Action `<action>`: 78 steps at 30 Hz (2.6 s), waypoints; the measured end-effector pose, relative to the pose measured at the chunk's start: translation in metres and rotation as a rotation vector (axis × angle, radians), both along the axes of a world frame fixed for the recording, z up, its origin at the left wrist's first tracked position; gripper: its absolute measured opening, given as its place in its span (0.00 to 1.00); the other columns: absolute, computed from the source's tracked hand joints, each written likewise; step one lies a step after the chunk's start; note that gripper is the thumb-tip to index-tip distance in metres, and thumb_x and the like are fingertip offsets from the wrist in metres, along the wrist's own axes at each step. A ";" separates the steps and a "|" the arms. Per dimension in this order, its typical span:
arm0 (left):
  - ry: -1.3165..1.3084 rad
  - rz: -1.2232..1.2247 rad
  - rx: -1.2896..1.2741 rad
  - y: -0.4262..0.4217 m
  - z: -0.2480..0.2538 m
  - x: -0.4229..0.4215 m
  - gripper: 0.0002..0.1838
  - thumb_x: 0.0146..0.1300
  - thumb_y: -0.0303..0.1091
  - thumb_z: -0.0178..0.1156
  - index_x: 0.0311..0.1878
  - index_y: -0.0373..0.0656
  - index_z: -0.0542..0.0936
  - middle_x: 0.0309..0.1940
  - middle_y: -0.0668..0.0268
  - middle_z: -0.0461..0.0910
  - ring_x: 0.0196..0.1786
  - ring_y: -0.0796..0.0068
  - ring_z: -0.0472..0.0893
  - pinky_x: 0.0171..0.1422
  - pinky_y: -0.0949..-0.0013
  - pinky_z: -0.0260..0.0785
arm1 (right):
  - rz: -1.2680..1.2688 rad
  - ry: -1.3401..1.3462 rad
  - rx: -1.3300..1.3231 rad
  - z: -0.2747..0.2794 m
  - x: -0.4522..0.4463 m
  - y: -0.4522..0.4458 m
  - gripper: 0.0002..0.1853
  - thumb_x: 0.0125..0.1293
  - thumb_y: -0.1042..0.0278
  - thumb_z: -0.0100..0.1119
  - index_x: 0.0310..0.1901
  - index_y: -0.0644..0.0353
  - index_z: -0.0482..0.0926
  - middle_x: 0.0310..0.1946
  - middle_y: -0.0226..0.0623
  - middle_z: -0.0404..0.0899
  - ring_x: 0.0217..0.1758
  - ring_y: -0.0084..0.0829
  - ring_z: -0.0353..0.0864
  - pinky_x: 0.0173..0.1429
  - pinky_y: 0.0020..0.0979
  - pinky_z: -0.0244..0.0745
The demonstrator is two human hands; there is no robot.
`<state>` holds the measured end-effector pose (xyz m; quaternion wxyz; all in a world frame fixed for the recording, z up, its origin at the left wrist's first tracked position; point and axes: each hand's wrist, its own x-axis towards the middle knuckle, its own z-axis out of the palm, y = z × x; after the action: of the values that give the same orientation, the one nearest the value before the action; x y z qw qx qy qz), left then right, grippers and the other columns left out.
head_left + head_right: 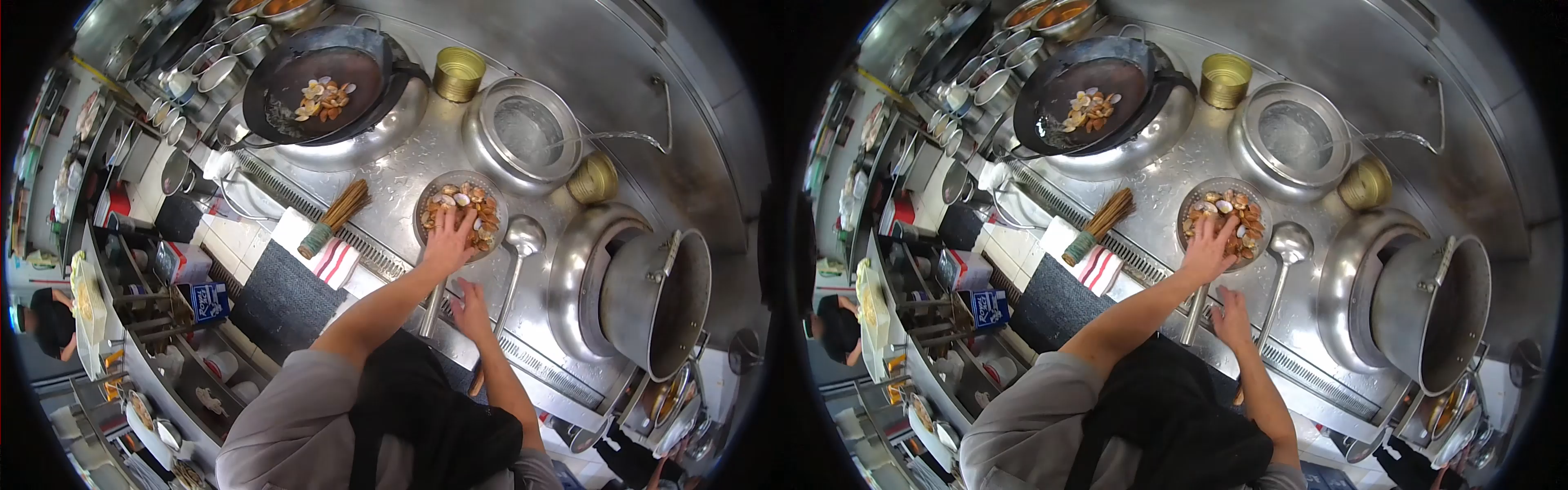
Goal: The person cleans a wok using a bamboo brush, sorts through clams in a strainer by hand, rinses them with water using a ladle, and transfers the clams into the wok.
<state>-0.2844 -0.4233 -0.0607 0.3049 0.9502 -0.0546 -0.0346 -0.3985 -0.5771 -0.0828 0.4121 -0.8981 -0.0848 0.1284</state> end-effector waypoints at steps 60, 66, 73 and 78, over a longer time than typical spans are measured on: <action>0.837 0.085 -2.444 0.042 0.044 0.040 0.23 0.71 0.43 0.48 0.65 0.47 0.79 0.66 0.51 0.76 0.68 0.39 0.75 0.71 0.39 0.71 | -0.469 -0.400 -0.250 0.059 0.009 -0.041 0.29 0.65 0.73 0.64 0.68 0.63 0.70 0.61 0.56 0.70 0.65 0.55 0.72 0.70 0.48 0.68; 0.819 0.090 -2.406 0.042 0.048 0.040 0.26 0.72 0.46 0.44 0.67 0.49 0.78 0.69 0.51 0.74 0.71 0.36 0.72 0.75 0.31 0.63 | -0.560 0.043 -0.435 -0.008 -0.060 -0.073 0.32 0.68 0.70 0.59 0.72 0.64 0.64 0.54 0.65 0.77 0.58 0.64 0.78 0.61 0.54 0.74; 0.786 0.197 -2.337 0.043 0.052 0.041 0.25 0.73 0.46 0.46 0.67 0.48 0.77 0.64 0.49 0.77 0.66 0.37 0.76 0.72 0.28 0.65 | -0.682 -0.098 -0.166 0.017 -0.074 -0.085 0.24 0.74 0.66 0.57 0.66 0.70 0.69 0.41 0.63 0.84 0.41 0.57 0.86 0.48 0.47 0.80; 0.797 0.202 -2.316 0.049 0.037 0.041 0.23 0.74 0.46 0.48 0.66 0.48 0.76 0.64 0.51 0.77 0.64 0.39 0.79 0.70 0.29 0.68 | -0.706 -0.068 0.011 0.079 -0.027 -0.075 0.25 0.77 0.60 0.56 0.65 0.72 0.70 0.38 0.58 0.84 0.39 0.50 0.86 0.47 0.43 0.79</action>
<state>-0.2435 -0.3743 -0.0234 0.9652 0.0418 0.1176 -0.2298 -0.4256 -0.6517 -0.0038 0.4326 -0.8736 0.2166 -0.0522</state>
